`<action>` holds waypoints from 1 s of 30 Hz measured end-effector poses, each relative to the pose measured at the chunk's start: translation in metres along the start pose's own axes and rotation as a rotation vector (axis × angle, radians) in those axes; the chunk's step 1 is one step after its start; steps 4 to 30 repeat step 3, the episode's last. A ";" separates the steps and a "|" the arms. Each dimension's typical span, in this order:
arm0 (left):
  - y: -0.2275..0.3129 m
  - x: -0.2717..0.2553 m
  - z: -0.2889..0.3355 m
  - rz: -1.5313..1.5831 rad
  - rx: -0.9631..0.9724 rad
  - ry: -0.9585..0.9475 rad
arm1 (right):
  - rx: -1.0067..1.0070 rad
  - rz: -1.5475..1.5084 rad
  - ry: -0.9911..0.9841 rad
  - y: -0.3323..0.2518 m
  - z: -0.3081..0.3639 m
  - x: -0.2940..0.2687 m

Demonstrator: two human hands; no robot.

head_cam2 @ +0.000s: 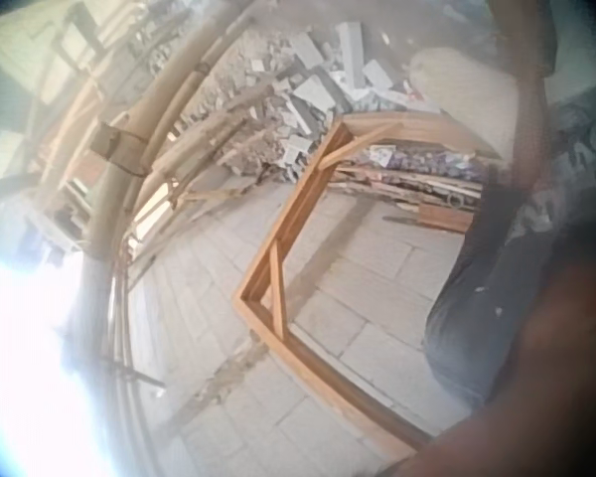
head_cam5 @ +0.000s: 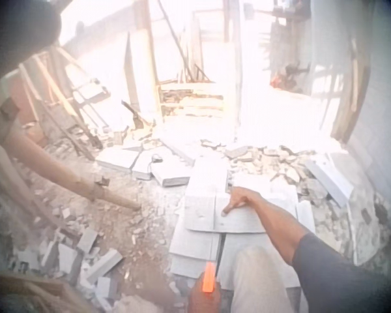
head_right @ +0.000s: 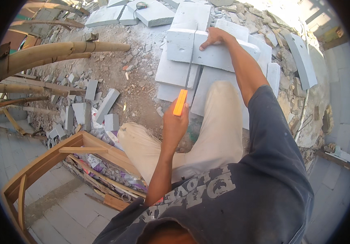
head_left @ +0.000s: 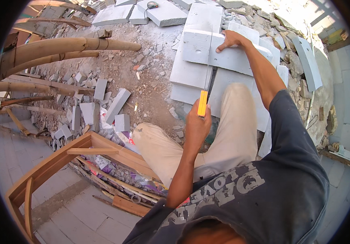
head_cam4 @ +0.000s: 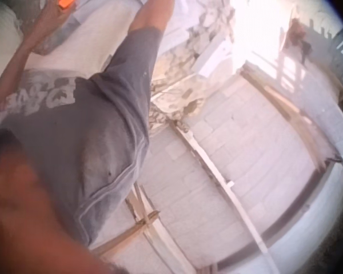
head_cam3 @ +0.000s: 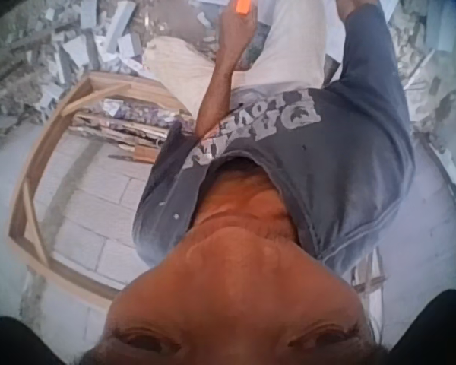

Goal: The person uses a saw to cut lightweight concrete building blocks, then hands a block to another person at a construction site.

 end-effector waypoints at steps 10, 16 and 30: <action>-0.014 0.006 -0.005 -0.003 -0.069 -0.006 | -0.005 0.016 -0.043 -0.001 0.005 0.001; -0.014 0.006 -0.005 -0.003 -0.069 -0.006 | -0.005 0.016 -0.043 -0.001 0.005 0.001; -0.014 0.006 -0.005 -0.003 -0.069 -0.006 | -0.005 0.016 -0.043 -0.001 0.005 0.001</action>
Point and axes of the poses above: each hand's wrist, its own z-axis away from the middle knuckle, its own x-axis out of the palm, y = z × x, the point moved 6 cm from there along -z, towards the middle knuckle, and after that the axes turned 7 degrees about z, right-handed, at the moved point
